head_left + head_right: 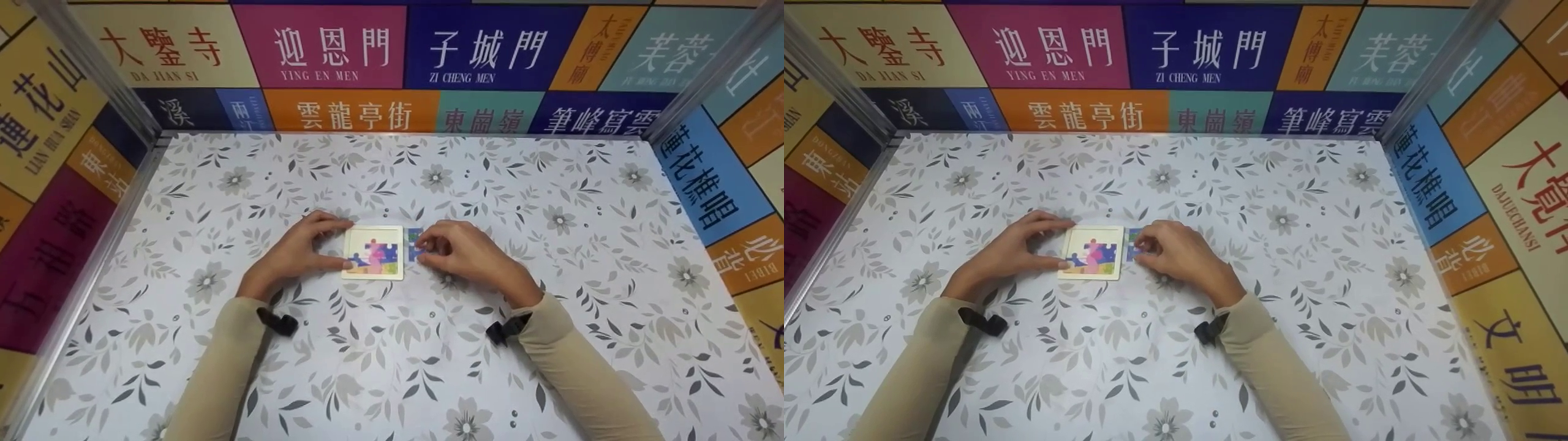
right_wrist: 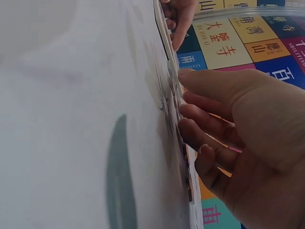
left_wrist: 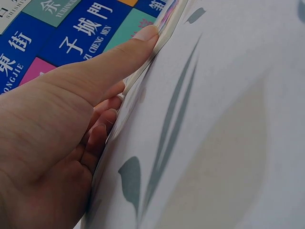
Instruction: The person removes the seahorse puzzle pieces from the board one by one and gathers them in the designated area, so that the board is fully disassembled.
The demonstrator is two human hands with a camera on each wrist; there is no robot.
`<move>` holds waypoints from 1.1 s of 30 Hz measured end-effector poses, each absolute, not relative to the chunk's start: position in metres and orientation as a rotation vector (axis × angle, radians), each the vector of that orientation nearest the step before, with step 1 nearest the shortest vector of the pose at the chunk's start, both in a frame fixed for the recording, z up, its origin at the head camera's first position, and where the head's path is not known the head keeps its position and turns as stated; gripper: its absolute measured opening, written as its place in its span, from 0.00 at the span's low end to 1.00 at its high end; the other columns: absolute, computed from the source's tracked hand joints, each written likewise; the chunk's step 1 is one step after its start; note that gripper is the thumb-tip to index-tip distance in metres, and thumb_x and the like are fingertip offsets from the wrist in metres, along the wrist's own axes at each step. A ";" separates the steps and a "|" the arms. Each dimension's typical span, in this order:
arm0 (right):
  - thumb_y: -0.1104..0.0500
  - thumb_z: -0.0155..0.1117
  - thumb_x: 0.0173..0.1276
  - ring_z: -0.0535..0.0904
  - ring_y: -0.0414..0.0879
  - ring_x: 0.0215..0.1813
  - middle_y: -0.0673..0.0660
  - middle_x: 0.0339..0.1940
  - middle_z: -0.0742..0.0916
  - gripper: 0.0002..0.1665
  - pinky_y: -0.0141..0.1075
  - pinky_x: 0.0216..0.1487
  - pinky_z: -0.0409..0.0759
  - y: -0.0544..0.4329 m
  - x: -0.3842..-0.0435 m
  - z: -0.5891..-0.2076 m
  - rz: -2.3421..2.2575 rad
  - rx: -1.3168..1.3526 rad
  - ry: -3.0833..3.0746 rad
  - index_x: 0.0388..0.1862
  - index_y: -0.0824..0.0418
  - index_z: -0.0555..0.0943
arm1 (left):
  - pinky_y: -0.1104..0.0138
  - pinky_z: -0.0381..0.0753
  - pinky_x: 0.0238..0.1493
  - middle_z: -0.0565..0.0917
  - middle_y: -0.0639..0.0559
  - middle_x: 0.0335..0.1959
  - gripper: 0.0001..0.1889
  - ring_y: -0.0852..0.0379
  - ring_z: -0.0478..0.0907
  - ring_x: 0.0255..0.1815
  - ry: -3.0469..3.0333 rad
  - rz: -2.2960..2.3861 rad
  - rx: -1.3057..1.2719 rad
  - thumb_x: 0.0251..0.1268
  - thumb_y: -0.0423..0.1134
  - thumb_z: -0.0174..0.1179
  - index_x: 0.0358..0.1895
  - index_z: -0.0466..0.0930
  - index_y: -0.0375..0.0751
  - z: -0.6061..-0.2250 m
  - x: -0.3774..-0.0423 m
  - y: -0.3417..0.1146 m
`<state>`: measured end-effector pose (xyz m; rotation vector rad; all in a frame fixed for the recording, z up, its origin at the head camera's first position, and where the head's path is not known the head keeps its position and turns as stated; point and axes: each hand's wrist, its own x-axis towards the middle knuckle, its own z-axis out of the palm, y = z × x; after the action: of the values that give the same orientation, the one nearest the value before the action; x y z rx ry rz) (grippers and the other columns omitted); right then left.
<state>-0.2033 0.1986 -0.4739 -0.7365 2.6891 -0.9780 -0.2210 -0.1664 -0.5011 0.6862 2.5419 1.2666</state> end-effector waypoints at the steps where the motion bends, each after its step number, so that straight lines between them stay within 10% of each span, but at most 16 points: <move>1: 0.50 0.79 0.71 0.82 0.44 0.39 0.49 0.39 0.88 0.15 0.39 0.44 0.80 0.197 -0.203 -0.474 -0.988 -0.737 2.687 0.53 0.53 0.91 | 0.53 0.69 0.75 0.77 0.51 0.68 0.40 0.50 0.73 0.66 2.541 1.271 0.690 0.55 0.52 0.85 0.74 0.82 0.55 -0.502 -0.221 -0.166; 33: 0.58 0.69 0.76 0.79 0.47 0.46 0.58 0.55 0.84 0.21 0.41 0.50 0.79 0.119 -0.198 -0.479 -0.927 -0.889 2.696 0.65 0.59 0.86 | 0.54 0.71 0.74 0.79 0.50 0.66 0.40 0.51 0.75 0.66 2.567 1.305 0.768 0.53 0.49 0.86 0.72 0.83 0.51 -0.504 -0.223 -0.164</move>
<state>-0.1980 0.1191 -0.4787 -0.8888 2.6957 -0.9271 -0.2234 -0.1638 -0.5043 0.7684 2.5675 1.3054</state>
